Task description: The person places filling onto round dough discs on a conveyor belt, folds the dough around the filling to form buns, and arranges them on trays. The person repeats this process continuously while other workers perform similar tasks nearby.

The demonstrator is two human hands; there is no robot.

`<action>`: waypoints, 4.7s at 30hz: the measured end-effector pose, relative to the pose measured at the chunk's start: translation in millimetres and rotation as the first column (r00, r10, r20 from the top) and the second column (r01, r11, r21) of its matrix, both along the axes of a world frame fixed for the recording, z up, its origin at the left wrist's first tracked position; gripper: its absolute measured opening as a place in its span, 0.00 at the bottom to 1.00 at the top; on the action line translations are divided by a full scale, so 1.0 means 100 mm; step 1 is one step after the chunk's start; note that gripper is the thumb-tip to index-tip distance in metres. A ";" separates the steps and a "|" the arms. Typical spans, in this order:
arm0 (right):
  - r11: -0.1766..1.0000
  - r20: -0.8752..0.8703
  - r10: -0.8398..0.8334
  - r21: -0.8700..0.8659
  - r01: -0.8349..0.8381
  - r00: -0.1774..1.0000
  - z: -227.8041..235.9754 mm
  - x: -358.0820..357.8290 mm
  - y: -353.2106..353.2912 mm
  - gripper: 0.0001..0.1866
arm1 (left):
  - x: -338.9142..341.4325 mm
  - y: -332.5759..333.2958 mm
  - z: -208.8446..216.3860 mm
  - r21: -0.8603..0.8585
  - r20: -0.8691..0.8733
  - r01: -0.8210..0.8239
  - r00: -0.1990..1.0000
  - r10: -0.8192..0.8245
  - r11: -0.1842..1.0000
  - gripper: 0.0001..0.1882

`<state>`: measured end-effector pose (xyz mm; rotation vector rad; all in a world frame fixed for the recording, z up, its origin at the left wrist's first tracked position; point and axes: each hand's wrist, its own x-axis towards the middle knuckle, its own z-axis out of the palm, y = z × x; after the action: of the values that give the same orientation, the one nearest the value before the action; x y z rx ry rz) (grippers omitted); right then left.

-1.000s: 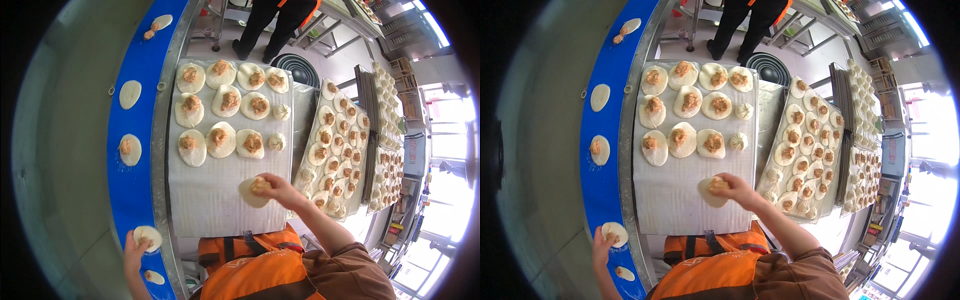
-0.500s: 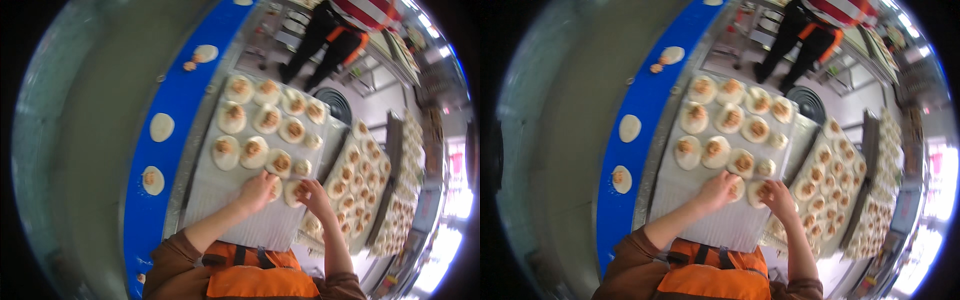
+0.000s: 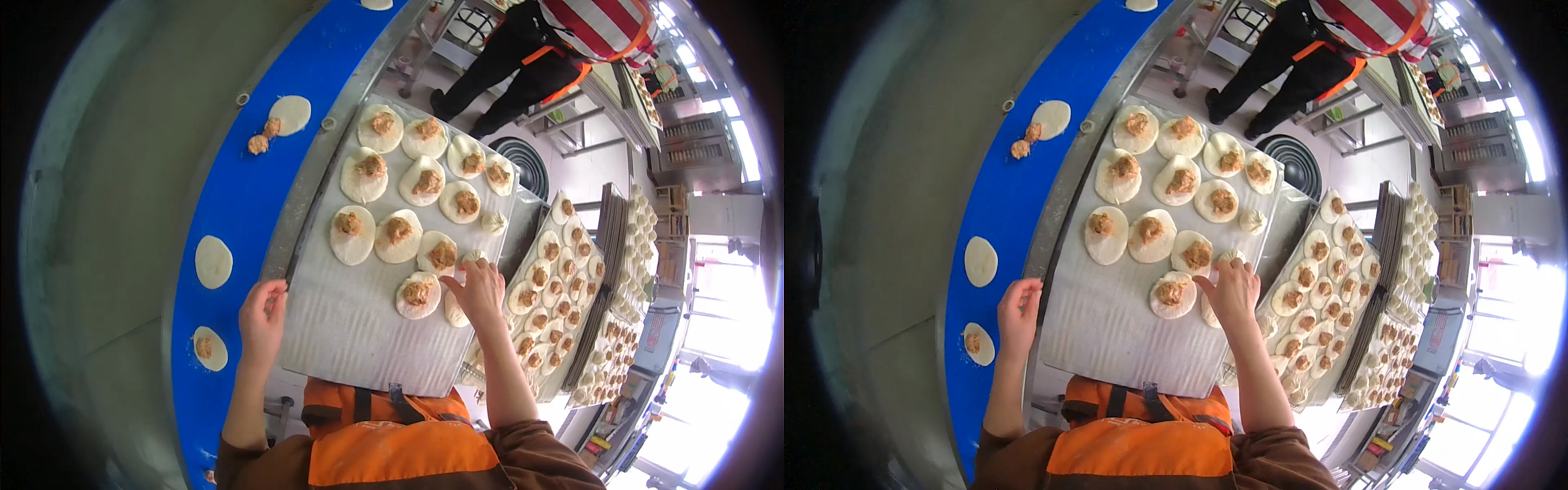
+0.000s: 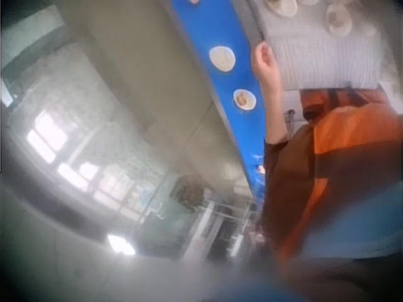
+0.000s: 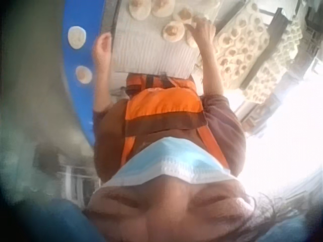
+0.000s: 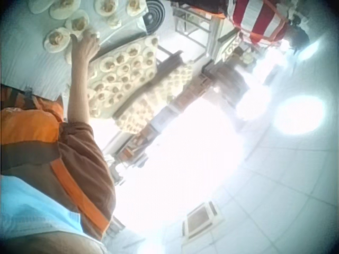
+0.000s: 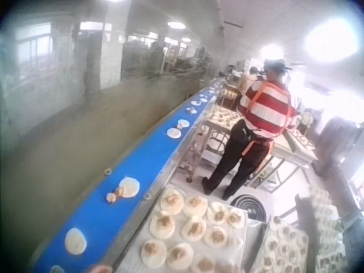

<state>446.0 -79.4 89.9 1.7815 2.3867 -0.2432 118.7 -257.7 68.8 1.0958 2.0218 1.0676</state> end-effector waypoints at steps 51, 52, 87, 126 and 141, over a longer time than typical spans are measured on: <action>0.826 -0.609 0.257 -0.264 -0.497 0.751 0.20 -2.35 1.65 0.16 | -1.40 2.94 -0.81 0.091 -0.538 -0.063 0.836 0.102 0.994 0.22; 0.804 -0.574 0.340 -0.234 -0.547 0.745 0.16 -2.49 1.69 0.16 | -1.43 2.95 -0.84 0.082 -0.569 -0.028 0.820 0.070 0.996 0.18; 0.996 -0.669 -0.087 -0.040 0.082 0.738 -1.34 -4.03 4.20 0.18 | -1.50 -1.31 -0.27 -0.642 -0.069 -0.096 0.995 0.067 0.760 0.33; 0.269 -0.593 -0.036 -0.781 -0.563 0.805 0.42 -1.28 0.65 0.20 | -0.04 0.67 -0.17 -0.042 0.127 0.468 0.879 -0.460 0.883 0.20; 0.839 -0.292 0.434 -0.213 -0.500 0.853 0.34 -1.16 0.21 0.21 | 0.04 0.49 0.05 -0.176 -0.481 0.378 0.772 -0.415 0.909 0.29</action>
<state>330.4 -58.2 124.4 1.0447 2.6886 -0.7184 122.2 -208.5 73.5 1.8205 2.0395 0.5095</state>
